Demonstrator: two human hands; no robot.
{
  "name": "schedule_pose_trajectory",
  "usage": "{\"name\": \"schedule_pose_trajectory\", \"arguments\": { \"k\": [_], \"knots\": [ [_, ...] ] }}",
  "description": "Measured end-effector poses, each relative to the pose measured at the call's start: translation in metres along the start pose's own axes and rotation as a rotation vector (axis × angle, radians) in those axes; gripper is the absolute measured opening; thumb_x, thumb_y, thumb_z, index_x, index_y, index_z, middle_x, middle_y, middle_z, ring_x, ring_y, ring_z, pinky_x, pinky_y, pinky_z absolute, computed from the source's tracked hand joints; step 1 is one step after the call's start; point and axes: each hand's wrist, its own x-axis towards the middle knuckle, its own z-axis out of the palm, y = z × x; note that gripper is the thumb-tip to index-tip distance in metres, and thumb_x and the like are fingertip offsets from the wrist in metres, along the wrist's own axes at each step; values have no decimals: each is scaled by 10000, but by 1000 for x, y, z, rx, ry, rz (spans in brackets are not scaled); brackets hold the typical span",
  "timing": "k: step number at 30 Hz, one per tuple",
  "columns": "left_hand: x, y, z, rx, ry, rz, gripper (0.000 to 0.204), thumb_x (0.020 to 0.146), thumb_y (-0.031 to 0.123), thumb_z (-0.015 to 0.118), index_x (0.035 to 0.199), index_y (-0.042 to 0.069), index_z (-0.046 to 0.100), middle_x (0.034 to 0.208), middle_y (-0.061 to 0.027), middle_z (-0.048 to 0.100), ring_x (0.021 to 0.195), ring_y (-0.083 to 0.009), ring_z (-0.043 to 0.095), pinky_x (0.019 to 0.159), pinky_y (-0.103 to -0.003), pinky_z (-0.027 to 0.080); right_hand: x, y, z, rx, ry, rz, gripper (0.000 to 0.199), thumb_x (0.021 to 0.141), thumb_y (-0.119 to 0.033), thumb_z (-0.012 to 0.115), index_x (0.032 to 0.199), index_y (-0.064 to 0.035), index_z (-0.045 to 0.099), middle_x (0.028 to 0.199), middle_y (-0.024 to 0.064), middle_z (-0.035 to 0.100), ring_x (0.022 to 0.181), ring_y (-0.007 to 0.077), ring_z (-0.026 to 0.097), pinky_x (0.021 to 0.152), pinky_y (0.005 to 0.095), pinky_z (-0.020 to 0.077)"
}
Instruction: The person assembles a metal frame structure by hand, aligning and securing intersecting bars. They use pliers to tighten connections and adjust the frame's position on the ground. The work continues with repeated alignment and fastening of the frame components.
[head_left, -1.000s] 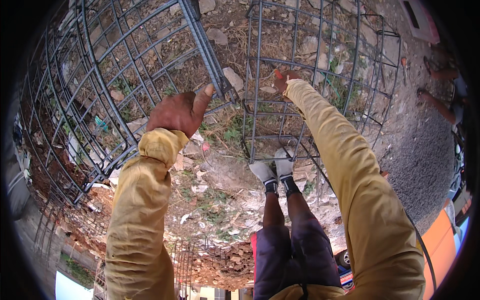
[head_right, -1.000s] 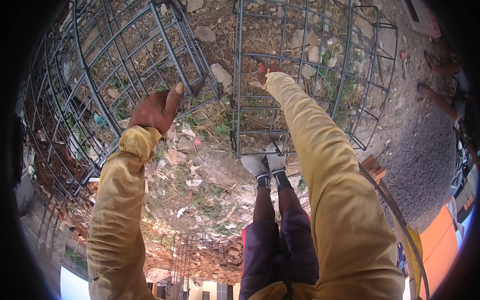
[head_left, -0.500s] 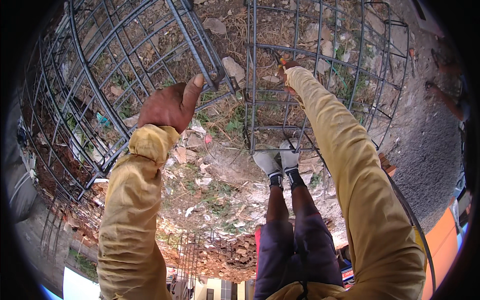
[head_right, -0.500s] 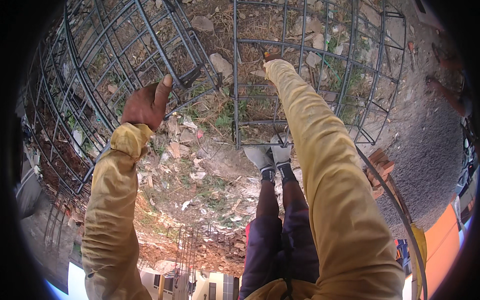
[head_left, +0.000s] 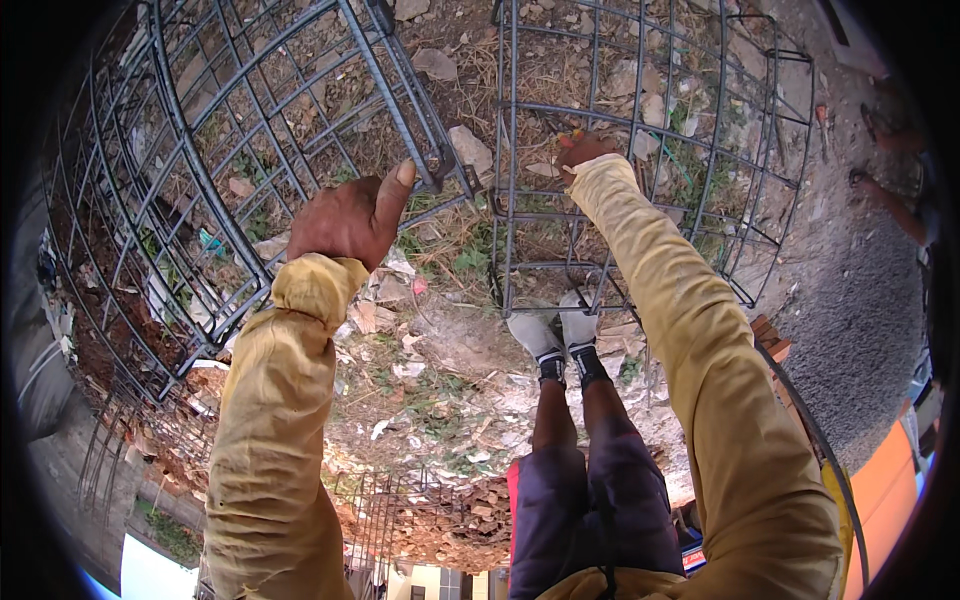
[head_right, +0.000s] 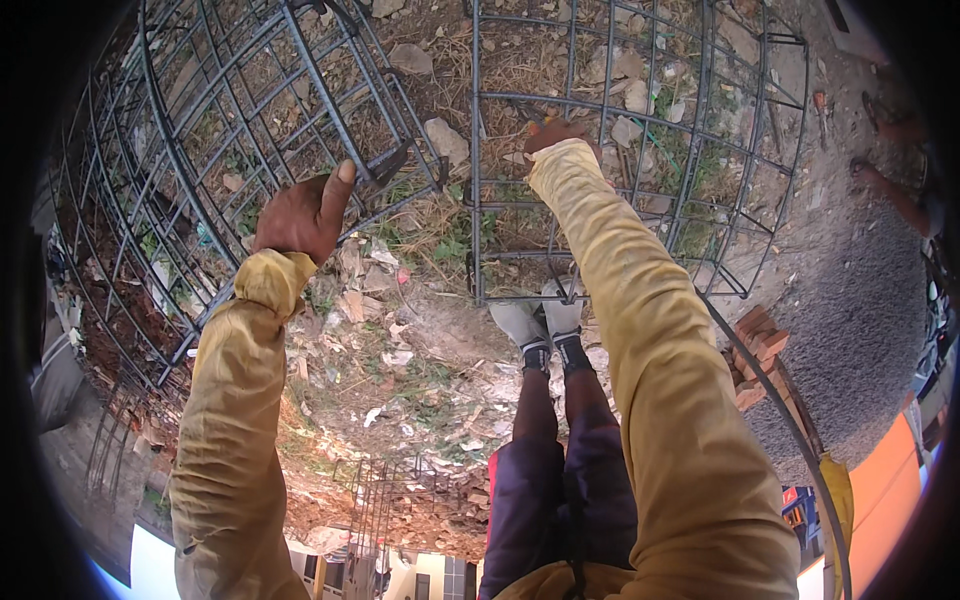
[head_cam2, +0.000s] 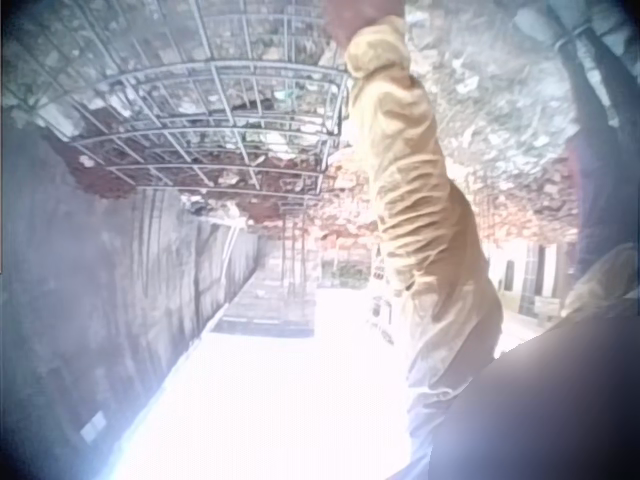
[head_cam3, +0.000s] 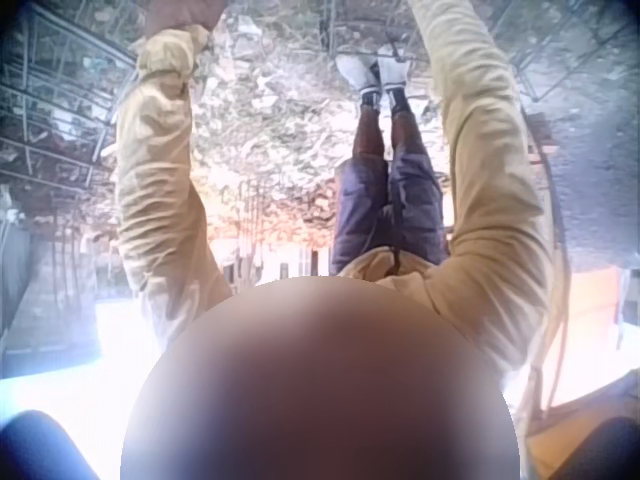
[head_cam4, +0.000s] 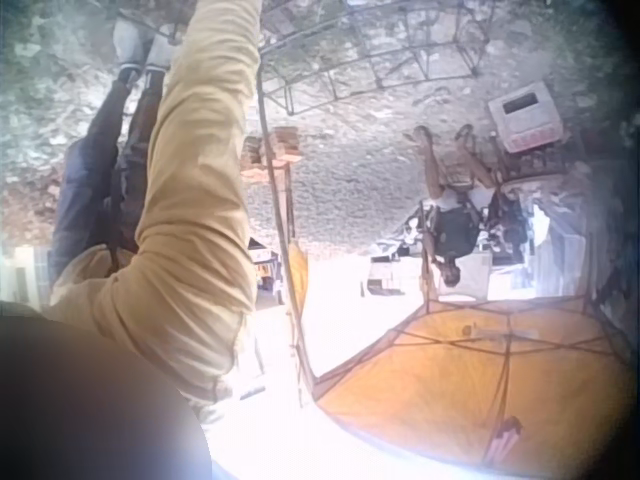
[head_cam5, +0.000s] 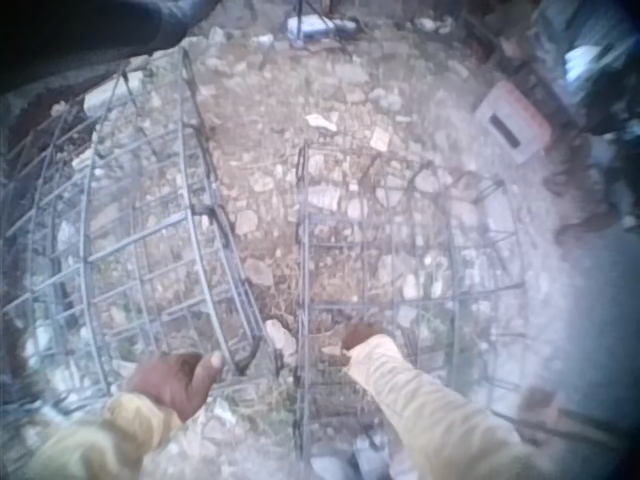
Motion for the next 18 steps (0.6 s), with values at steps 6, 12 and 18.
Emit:
{"name": "schedule_pose_trajectory", "arguments": {
  "k": [6,12,18],
  "knots": [
    [1,4,-2,25,-4,-8,725,990,602,253,773,25,636,736,-255,625,756,-473,608,730,-535,456,33,19,2,457,-486,87,524,877,-569,611,1106,-98,617,918,158,678,801,331,659,682,415,528],
    [-1,-2,0,5,-7,-23,713,993,589,260,771,28,640,737,-254,630,757,-471,611,721,-536,454,-3,28,-9,1454,-832,439,494,861,-618,632,997,-143,621,790,60,610,559,178,555,527,351,489],
    [5,8,-1,1,5,38,695,998,571,272,762,26,633,726,-254,623,750,-471,607,709,-533,453,63,28,31,932,-628,649,430,885,-515,632,838,-88,607,639,105,610,538,281,618,471,454,516]
  ]
}}
